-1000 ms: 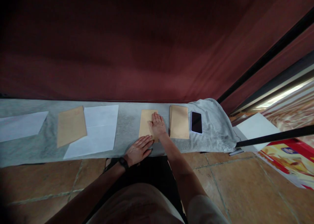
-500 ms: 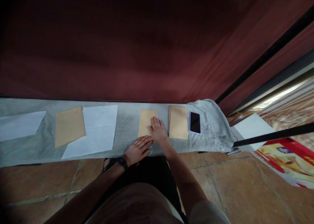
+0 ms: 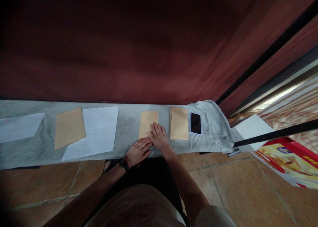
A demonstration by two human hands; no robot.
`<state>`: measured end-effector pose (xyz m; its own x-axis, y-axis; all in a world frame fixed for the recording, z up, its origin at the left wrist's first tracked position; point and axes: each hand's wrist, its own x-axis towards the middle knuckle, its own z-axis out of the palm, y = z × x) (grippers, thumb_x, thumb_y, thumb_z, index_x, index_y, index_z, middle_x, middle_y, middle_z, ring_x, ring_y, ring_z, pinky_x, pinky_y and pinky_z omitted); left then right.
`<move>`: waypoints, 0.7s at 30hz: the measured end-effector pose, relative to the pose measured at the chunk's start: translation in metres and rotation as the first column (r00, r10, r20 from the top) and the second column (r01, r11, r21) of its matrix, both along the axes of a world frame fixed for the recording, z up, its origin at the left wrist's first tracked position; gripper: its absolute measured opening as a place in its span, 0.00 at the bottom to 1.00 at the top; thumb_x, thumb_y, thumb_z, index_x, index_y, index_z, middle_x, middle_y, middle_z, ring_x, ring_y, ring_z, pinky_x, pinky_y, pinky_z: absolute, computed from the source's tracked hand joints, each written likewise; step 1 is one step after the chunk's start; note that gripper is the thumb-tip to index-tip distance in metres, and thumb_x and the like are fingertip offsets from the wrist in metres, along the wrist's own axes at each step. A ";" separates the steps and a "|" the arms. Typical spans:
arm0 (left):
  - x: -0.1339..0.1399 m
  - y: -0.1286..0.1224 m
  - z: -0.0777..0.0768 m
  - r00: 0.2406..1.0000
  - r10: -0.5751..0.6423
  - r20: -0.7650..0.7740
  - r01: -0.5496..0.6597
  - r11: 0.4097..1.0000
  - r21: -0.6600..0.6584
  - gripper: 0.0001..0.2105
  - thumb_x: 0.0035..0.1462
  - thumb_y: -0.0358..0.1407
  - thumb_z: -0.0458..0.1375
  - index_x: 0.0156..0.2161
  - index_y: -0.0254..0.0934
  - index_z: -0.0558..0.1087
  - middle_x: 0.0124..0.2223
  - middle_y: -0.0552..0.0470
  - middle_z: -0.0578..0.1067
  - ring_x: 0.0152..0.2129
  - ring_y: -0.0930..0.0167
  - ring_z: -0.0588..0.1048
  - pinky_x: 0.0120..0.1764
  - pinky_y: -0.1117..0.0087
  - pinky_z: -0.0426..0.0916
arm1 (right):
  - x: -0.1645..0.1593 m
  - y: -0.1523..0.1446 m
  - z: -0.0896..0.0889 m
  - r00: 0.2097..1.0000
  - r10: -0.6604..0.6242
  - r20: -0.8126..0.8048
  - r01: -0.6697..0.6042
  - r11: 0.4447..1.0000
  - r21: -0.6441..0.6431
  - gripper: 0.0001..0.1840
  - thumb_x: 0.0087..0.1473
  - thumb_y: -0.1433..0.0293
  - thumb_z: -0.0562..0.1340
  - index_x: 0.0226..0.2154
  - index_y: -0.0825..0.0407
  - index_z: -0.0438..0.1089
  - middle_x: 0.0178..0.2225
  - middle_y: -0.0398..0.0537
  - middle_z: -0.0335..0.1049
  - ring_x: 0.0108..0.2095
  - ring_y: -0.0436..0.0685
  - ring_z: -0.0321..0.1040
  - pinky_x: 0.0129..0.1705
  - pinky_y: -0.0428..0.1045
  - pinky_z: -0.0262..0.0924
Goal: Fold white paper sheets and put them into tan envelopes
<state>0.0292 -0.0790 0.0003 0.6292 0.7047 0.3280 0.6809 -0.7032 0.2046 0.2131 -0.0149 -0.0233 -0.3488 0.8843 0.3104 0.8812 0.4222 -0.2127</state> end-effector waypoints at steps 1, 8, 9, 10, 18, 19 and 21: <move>0.000 0.000 0.000 1.000 -0.003 -0.006 0.003 1.000 0.003 0.19 0.68 0.41 0.51 0.58 0.36 0.73 0.63 0.44 0.72 0.62 0.63 0.68 0.66 0.56 0.60 | 0.001 -0.003 0.001 1.000 0.004 0.002 -0.004 1.000 0.003 0.29 0.70 0.63 0.50 0.70 0.52 0.53 0.69 0.57 0.55 0.69 0.62 0.52 0.69 0.63 0.47; 0.000 -0.004 -0.002 0.999 0.006 -0.032 -0.005 1.000 0.029 0.20 0.68 0.39 0.51 0.59 0.33 0.72 0.62 0.41 0.72 0.62 0.62 0.68 0.66 0.56 0.61 | 0.007 -0.031 0.011 0.997 0.071 0.035 -0.070 0.997 -0.029 0.29 0.70 0.64 0.51 0.70 0.51 0.52 0.70 0.56 0.52 0.70 0.62 0.51 0.69 0.63 0.48; 0.000 -0.005 -0.004 0.999 0.011 -0.034 -0.009 0.999 0.034 0.20 0.68 0.39 0.51 0.59 0.33 0.72 0.62 0.41 0.72 0.62 0.62 0.68 0.66 0.56 0.61 | 0.008 -0.036 0.012 0.996 0.079 0.040 -0.078 0.996 -0.033 0.29 0.70 0.63 0.51 0.70 0.52 0.53 0.70 0.55 0.52 0.70 0.62 0.51 0.69 0.63 0.47; 0.000 -0.007 -0.005 0.999 0.017 -0.035 -0.016 0.999 0.040 0.20 0.68 0.38 0.50 0.59 0.32 0.72 0.63 0.41 0.72 0.62 0.62 0.68 0.66 0.56 0.62 | 0.009 -0.041 0.013 0.995 0.087 0.044 -0.086 0.996 -0.036 0.29 0.71 0.62 0.51 0.69 0.52 0.53 0.70 0.55 0.52 0.70 0.61 0.51 0.70 0.62 0.46; 0.000 -0.016 -0.005 0.996 0.094 0.002 -0.094 0.995 0.038 0.20 0.68 0.36 0.49 0.60 0.33 0.71 0.62 0.42 0.73 0.60 0.63 0.71 0.63 0.58 0.66 | 0.023 -0.079 0.014 0.990 0.142 0.017 -0.141 0.989 -0.038 0.27 0.70 0.63 0.53 0.68 0.50 0.57 0.69 0.51 0.56 0.68 0.59 0.54 0.71 0.60 0.45; 0.002 -0.015 -0.003 0.994 0.112 0.001 -0.112 0.993 0.023 0.19 0.69 0.36 0.49 0.59 0.33 0.72 0.61 0.42 0.74 0.59 0.63 0.72 0.62 0.58 0.67 | 0.025 -0.082 0.014 0.990 0.143 0.007 -0.142 0.989 -0.035 0.27 0.70 0.63 0.53 0.68 0.50 0.57 0.69 0.51 0.57 0.68 0.58 0.55 0.71 0.60 0.46; 0.006 -0.013 0.002 0.988 0.152 -0.013 -0.152 0.988 -0.013 0.18 0.69 0.36 0.48 0.57 0.35 0.74 0.59 0.44 0.76 0.57 0.64 0.74 0.61 0.59 0.68 | 0.029 -0.089 0.012 0.990 0.140 -0.018 -0.140 0.990 -0.023 0.26 0.70 0.65 0.53 0.67 0.50 0.58 0.68 0.50 0.58 0.67 0.58 0.57 0.70 0.60 0.47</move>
<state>0.0351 -0.0916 0.0020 0.5180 0.7968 0.3112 0.7822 -0.5885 0.2048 0.2419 -0.1040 -0.0108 -0.4652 0.8343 0.2960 0.8100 0.5360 -0.2378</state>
